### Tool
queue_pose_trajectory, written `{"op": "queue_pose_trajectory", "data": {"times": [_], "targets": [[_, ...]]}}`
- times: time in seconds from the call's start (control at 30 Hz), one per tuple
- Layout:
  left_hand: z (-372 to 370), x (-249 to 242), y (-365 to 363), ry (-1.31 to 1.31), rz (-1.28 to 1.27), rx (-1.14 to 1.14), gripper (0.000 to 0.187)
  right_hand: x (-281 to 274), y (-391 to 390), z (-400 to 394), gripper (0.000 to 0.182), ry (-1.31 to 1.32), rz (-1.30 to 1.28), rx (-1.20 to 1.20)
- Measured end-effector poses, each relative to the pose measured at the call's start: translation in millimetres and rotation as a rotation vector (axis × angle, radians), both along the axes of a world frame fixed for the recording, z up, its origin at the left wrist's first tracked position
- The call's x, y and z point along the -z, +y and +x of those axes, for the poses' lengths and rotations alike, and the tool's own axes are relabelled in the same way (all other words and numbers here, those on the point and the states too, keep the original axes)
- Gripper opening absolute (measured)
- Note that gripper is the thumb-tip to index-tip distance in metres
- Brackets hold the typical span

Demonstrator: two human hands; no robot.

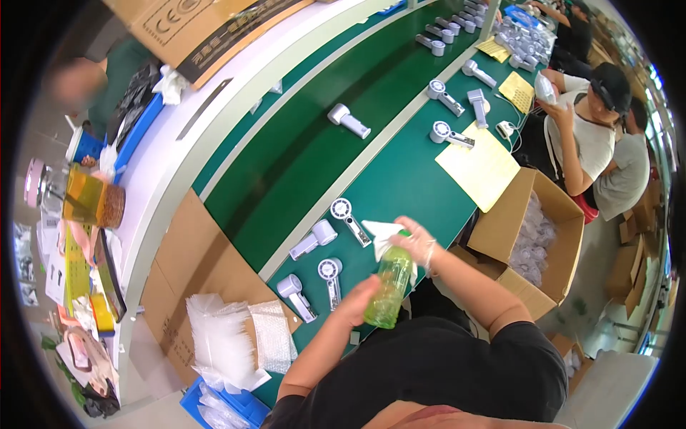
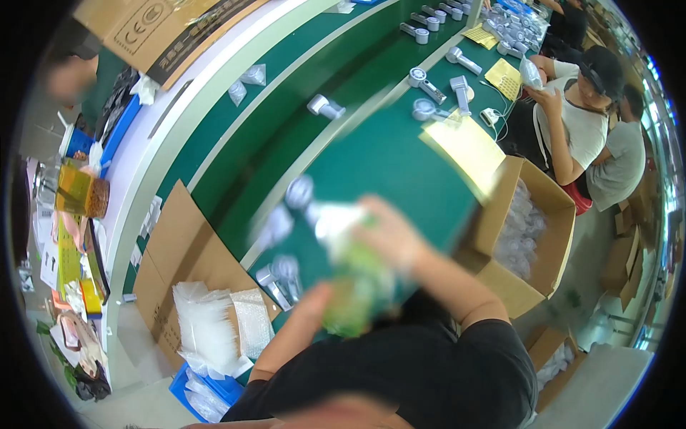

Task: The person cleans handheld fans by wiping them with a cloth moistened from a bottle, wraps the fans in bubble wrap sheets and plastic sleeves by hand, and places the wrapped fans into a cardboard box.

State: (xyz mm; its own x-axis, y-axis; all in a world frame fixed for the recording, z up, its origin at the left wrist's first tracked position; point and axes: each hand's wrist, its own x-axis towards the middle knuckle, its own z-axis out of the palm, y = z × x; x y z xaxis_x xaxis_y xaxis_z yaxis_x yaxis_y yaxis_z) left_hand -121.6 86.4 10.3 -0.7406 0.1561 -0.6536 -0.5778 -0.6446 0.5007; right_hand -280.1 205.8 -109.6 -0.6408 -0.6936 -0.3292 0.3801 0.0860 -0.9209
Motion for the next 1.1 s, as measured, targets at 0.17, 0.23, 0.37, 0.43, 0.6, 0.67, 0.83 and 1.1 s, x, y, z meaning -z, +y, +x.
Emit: {"op": "queue_pose_trajectory", "data": {"times": [0.17, 0.23, 0.37, 0.43, 0.6, 0.67, 0.83, 1.1], "targets": [[-14.0, 21.6, 14.4, -0.007, 0.196, 0.028, 0.044, -32.9, -12.9, -2.5, 0.024, -0.598, -0.233, 0.369], [-16.7, 27.4, 14.9, -0.062, 0.391, -0.045, 0.044, -0.6, -10.8, -14.7, 0.017, -0.429, -0.292, 0.303], [-29.1, 9.8, 15.0, -0.056, 0.390, -0.181, 0.045, 31.7, -4.7, -20.6, 0.020, -0.380, -0.325, 0.273], [-32.9, 16.4, 15.3, -0.018, 0.417, -0.183, 0.045, 32.4, 1.2, -24.9, 0.028, -0.340, -0.331, 0.179], [-38.7, 25.6, 22.0, -0.020, 0.512, -0.193, 0.043, -5.1, 3.6, -28.8, 0.033, -0.573, -0.454, 0.165], [-39.6, 24.9, 26.4, -0.010, 0.498, -0.194, 0.043, 33.3, 5.9, -31.2, 0.032, -0.306, -0.353, 0.160], [-44.6, 35.9, 29.4, -0.048, 0.418, -0.179, 0.040, 61.1, 11.4, -40.1, 0.024, 0.005, -0.056, 0.086], [-31.5, 82.2, 10.7, 0.404, -0.914, -0.030, 0.059, -22.4, 37.0, -91.8, 0.015, 0.778, 0.281, 0.110]]}}
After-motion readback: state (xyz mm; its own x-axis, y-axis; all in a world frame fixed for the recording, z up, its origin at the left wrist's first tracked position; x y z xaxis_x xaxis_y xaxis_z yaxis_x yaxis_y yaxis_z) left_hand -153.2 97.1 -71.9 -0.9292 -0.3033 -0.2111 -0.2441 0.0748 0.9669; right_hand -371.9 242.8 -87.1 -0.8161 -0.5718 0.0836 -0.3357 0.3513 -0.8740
